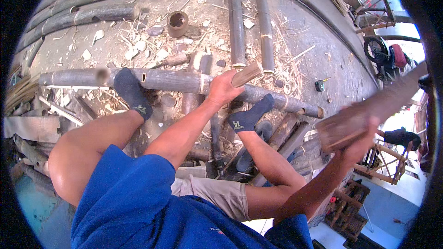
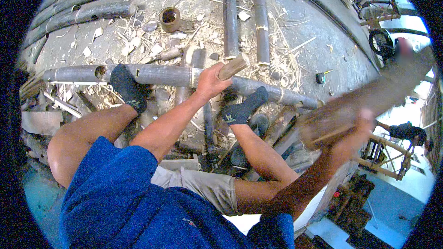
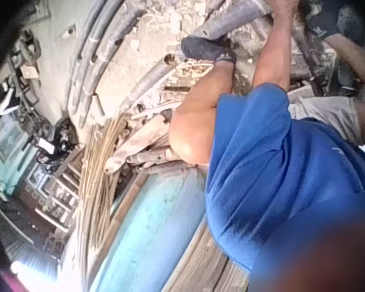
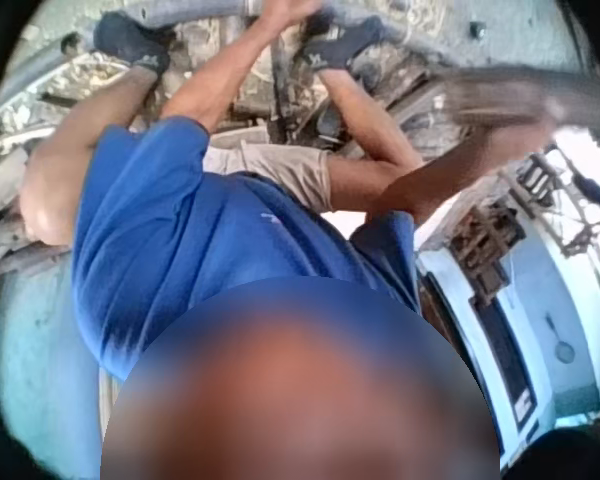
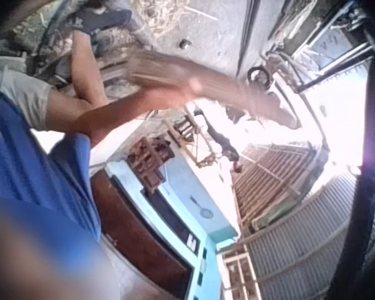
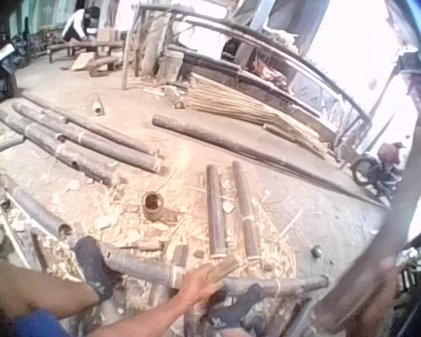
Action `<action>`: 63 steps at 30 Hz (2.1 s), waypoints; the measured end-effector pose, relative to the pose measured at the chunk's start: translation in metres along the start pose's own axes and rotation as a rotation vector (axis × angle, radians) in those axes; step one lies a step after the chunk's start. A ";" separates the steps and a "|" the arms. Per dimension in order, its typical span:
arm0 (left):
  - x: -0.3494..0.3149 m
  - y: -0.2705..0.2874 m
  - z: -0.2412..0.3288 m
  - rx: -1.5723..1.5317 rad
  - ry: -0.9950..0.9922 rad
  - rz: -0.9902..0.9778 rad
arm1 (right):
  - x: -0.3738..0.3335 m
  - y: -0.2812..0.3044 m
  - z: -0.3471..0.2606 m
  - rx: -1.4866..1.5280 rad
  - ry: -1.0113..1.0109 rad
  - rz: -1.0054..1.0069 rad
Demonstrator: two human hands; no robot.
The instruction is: The person measures a bamboo pole with a tape measure, marks it, then uses a hand saw to cut the pole. After cutting, the person uses a chisel to carve a notch into the cut end of the bamboo.
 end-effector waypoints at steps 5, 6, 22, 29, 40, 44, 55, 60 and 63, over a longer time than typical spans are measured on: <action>-0.002 0.004 0.006 -0.026 -0.011 -0.021 | -0.057 -0.047 0.005 -0.072 0.073 -0.142; -0.003 0.007 0.006 -0.069 -0.027 -0.052 | -0.074 -0.064 0.007 -0.138 0.024 -0.214; 0.003 -0.002 0.011 0.278 0.085 -0.186 | -0.138 -0.098 0.040 -0.029 -0.469 -0.524; 0.019 0.029 0.017 -0.261 0.155 0.301 | -0.144 -0.094 0.004 -0.032 -0.388 -0.545; -0.015 0.016 0.027 -0.202 -0.082 0.190 | -0.167 -0.085 0.026 0.008 -0.189 -0.518; 0.010 0.072 0.018 -0.734 0.192 0.436 | -0.172 -0.097 0.047 0.021 -0.230 -0.406; 0.013 0.090 0.007 -0.899 0.209 0.415 | -0.188 -0.106 0.070 -0.065 -0.167 -0.504; 0.013 0.087 0.004 -0.885 0.212 0.392 | -0.186 -0.108 0.065 -0.049 -0.181 -0.530; 0.013 0.087 0.004 -0.899 0.197 0.402 | -0.189 -0.108 0.072 -0.042 -0.196 -0.538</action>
Point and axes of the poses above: each hand's wrist, its own x-axis towards the middle knuckle, its own y-axis out of the back of the hand, z = x × y, the point moved 1 cm from there along x, towards the middle knuckle, and after that the axes turned 14 degrees about -x, right-handed, at the moved point
